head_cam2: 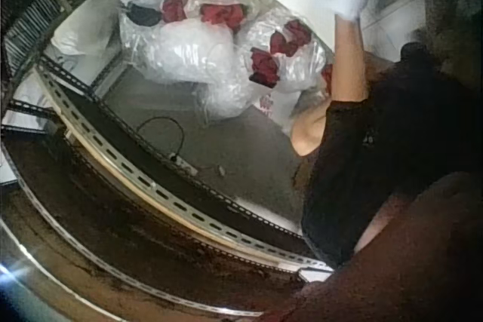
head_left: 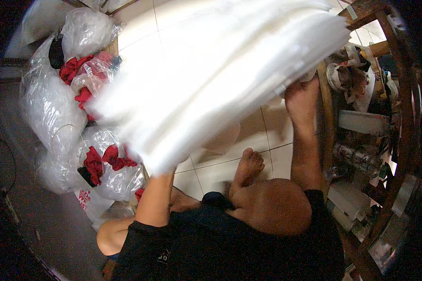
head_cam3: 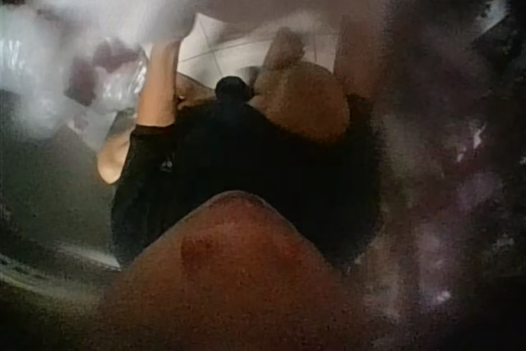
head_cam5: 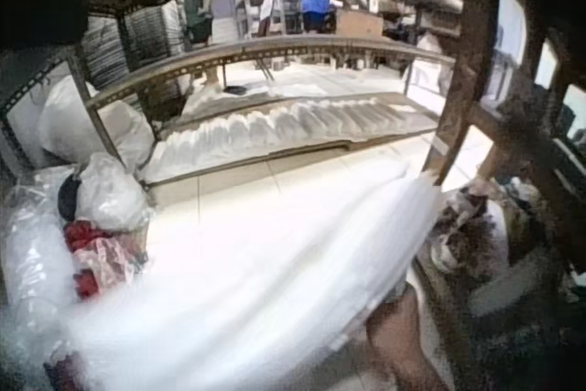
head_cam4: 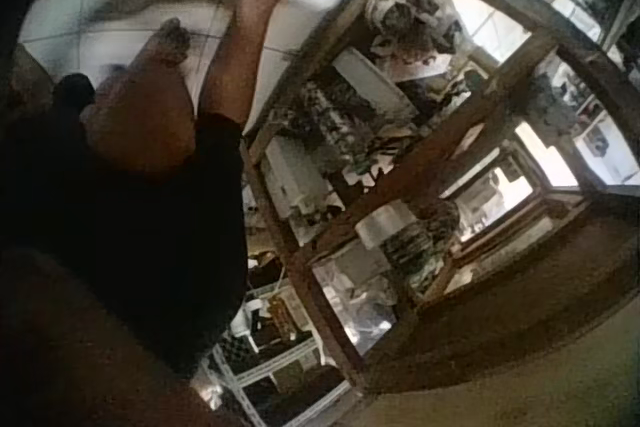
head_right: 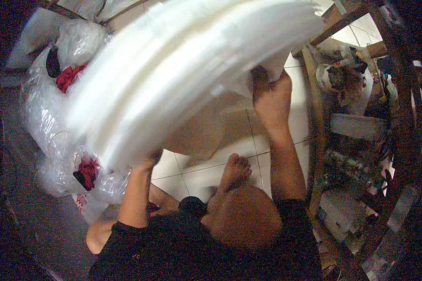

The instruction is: The person sits on the floor and repeatedly folds white plastic shopping bags. They pick up a bag, fold it into a smaller square shape, and place it on a growing stack. The process is repeated for multiple bags.

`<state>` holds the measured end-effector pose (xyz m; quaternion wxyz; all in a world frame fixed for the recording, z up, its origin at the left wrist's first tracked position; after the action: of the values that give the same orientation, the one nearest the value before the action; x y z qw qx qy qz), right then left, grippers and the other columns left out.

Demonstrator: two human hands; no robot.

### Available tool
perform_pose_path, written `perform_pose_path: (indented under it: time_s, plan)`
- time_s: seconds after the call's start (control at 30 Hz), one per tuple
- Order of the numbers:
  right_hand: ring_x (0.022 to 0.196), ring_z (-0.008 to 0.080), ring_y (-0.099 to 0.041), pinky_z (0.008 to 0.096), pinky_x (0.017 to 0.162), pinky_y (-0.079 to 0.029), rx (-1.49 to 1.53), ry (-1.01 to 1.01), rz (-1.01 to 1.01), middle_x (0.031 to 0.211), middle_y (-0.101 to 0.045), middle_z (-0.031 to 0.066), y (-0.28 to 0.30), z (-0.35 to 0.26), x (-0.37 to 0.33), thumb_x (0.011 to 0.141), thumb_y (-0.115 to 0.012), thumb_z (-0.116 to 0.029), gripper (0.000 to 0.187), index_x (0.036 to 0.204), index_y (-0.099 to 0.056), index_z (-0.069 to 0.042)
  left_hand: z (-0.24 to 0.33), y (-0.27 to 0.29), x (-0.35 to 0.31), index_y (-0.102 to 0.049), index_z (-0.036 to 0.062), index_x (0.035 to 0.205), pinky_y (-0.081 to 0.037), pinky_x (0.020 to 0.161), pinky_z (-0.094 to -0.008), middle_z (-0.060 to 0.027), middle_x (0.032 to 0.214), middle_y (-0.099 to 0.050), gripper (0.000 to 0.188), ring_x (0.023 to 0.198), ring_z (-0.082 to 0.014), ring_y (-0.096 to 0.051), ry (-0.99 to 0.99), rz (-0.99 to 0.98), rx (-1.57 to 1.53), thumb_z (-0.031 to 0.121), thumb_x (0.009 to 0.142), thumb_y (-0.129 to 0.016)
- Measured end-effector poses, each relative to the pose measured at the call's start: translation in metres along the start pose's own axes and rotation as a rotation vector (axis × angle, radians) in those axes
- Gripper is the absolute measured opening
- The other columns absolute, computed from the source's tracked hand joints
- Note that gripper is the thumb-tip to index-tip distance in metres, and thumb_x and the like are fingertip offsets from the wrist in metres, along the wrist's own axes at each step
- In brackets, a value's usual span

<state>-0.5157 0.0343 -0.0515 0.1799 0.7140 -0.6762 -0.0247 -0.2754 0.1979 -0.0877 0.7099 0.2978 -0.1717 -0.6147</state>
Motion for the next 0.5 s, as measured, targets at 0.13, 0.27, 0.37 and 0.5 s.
perform_pose_path:
  time_s: [0.13,0.27,0.37,0.5]
  plan:
    - [0.085,0.0269,-0.066,0.0386,0.078,-0.051,-0.071,-0.006,0.016,0.093,-0.07,0.0197,-0.001,-0.017,-0.004,0.091,-0.062,-0.016,0.027,0.104,-0.063,0.007,0.016,0.0,0.009,-0.056,0.0069,0.135,-0.036,0.11,-0.0401,-0.0146,0.139,-0.055,0.039,0.129,-0.0275,-0.049,0.322,-0.161,-0.198,0.013,0.097,-0.054]
    - [0.094,0.0276,-0.065,0.0409,0.086,-0.048,-0.006,-0.014,0.096,0.099,-0.069,0.0191,-0.029,-0.017,-0.029,0.097,-0.059,-0.024,0.035,0.111,-0.059,0.008,0.018,-0.011,-0.008,-0.054,0.0091,0.137,-0.033,0.113,-0.0419,-0.0155,0.141,-0.052,0.041,0.132,-0.0299,-0.046,0.144,-0.256,0.486,0.021,0.098,-0.055]
    - [0.09,0.0214,-0.062,0.0358,0.083,-0.049,0.326,-0.142,0.04,0.096,-0.067,0.0127,-0.02,-0.005,-0.011,0.099,-0.055,-0.022,0.03,0.111,-0.058,0.005,0.024,-0.006,-0.018,-0.055,0.011,0.136,-0.034,0.112,-0.0443,-0.0161,0.139,-0.054,0.04,0.13,-0.0324,-0.048,0.037,-0.117,0.305,0.022,0.098,-0.053]
    - [0.091,0.0164,-0.059,0.0307,0.082,-0.048,0.367,-0.128,0.078,0.097,-0.065,0.0094,-0.028,0.006,-0.034,0.096,-0.059,-0.016,0.024,0.11,-0.057,0.003,-0.008,-0.01,-0.014,-0.058,0.0099,0.132,-0.037,0.109,-0.0449,-0.0159,0.137,-0.054,0.036,0.127,-0.0327,-0.049,-0.004,0.013,0.358,0.02,0.096,-0.056]
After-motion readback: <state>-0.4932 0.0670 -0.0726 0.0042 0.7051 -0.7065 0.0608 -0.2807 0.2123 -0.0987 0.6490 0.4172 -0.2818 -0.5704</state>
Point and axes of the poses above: each hand's wrist, its own x-axis towards the middle knuckle, its own y-axis out of the back of the hand, z = x × y, the point moved 6 cm from there along x, towards the middle knuckle
